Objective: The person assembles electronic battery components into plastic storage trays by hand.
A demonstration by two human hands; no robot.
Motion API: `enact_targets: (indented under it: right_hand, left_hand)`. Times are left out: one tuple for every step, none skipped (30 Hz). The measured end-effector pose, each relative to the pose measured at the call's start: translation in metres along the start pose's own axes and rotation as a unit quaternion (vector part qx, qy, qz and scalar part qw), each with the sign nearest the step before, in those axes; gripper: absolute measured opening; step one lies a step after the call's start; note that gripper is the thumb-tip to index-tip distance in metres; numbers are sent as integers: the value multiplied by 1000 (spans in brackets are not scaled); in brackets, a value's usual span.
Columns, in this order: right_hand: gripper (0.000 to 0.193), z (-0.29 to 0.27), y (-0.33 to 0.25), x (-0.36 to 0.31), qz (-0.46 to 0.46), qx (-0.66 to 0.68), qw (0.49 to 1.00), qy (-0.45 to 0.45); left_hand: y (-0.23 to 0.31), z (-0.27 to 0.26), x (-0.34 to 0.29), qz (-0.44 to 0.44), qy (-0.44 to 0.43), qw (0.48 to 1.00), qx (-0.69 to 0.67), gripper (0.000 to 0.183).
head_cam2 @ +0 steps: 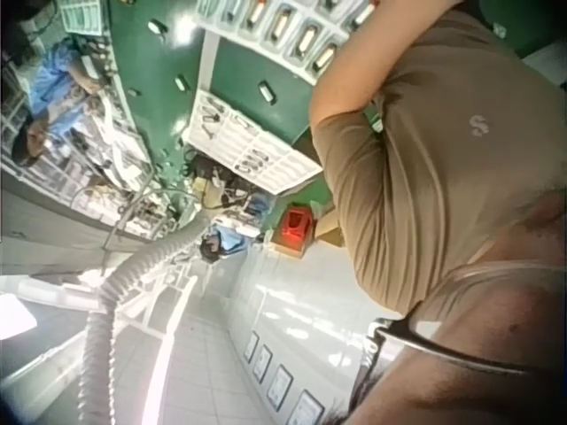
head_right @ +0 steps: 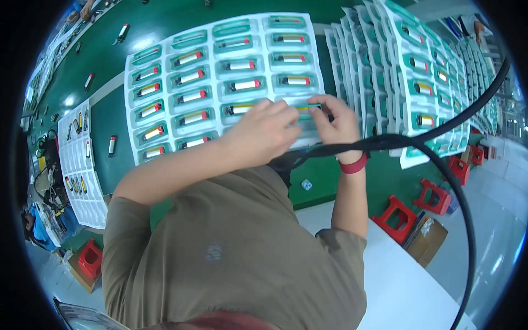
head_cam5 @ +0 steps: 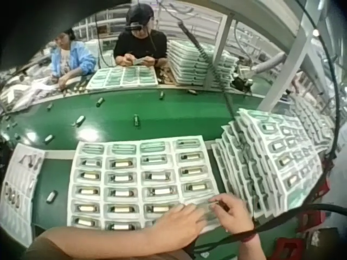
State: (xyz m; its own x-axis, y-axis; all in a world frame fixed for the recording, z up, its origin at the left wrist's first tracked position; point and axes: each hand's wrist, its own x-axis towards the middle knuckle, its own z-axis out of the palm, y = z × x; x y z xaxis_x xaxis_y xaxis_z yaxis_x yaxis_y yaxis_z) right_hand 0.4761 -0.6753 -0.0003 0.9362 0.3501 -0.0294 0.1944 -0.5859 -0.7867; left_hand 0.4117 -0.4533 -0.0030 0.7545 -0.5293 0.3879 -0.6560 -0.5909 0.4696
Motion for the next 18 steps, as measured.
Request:
enact_targets:
  right_hand:
    - [18,6,6,2,8,-41,999,14]
    - [17,7,14,9,-129,-164,978,27]
    - [18,10,14,9,-177,-192,963,63]
    - [19,11,6,9,-156,-190,968,54]
    - [20,11,-6,12,-133,-188,972,42]
    - [20,8,-21,23,-118,-132,984,9]
    - [20,2,-43,34,-98,-79,992,-25]
    - [17,2,-57,56,-140,-37,989,-20]
    - [14,9,-81,87,-187,-70,980,-11]
    - [11,24,-90,127,-274,-72,959,18]
    - [13,46,-109,171,-247,-8,969,-30]
    - [20,67,-121,220,-259,-79,961,-53]
    - [29,95,-124,267,-257,-119,957,-60]
    - [35,118,-128,305,-201,-156,964,-76]
    - [37,150,-117,342,-171,-170,970,-42]
    - [39,177,-101,371,-141,-183,973,-6]
    - [39,192,-89,390,-150,-181,972,-7]
    - [37,200,-76,405,-135,-252,958,-22]
  left_hand:
    - [-1,10,3,12,-28,999,22,9]
    - [-7,17,5,17,-54,997,54,10]
    - [-9,23,2,32,-40,998,46,12]
    - [-8,22,4,12,-67,997,44,15]
    - [-6,18,4,-11,-95,995,39,18]
    - [-7,13,-2,-20,-90,994,52,18]
    - [-8,6,-9,-14,-14,1000,19,16]
    - [-12,-2,-14,-3,60,998,-17,16]
    - [-15,-21,-22,-6,60,998,-8,16]
    - [-15,-52,-33,-99,25,974,-202,15]
    - [-17,-76,-48,-191,-7,903,-385,15]
    - [-28,-85,-65,-198,27,921,-333,19]
    - [-41,-92,-78,-202,58,936,-281,23]
    - [-51,-100,-84,-288,86,880,-368,24]
    - [-58,-107,-88,-371,116,807,-444,25]
    - [-61,-118,-87,-355,164,799,-457,28]
    - [-64,-129,-86,-341,216,787,-468,31]
    - [-74,-134,-89,-345,220,793,-451,39]
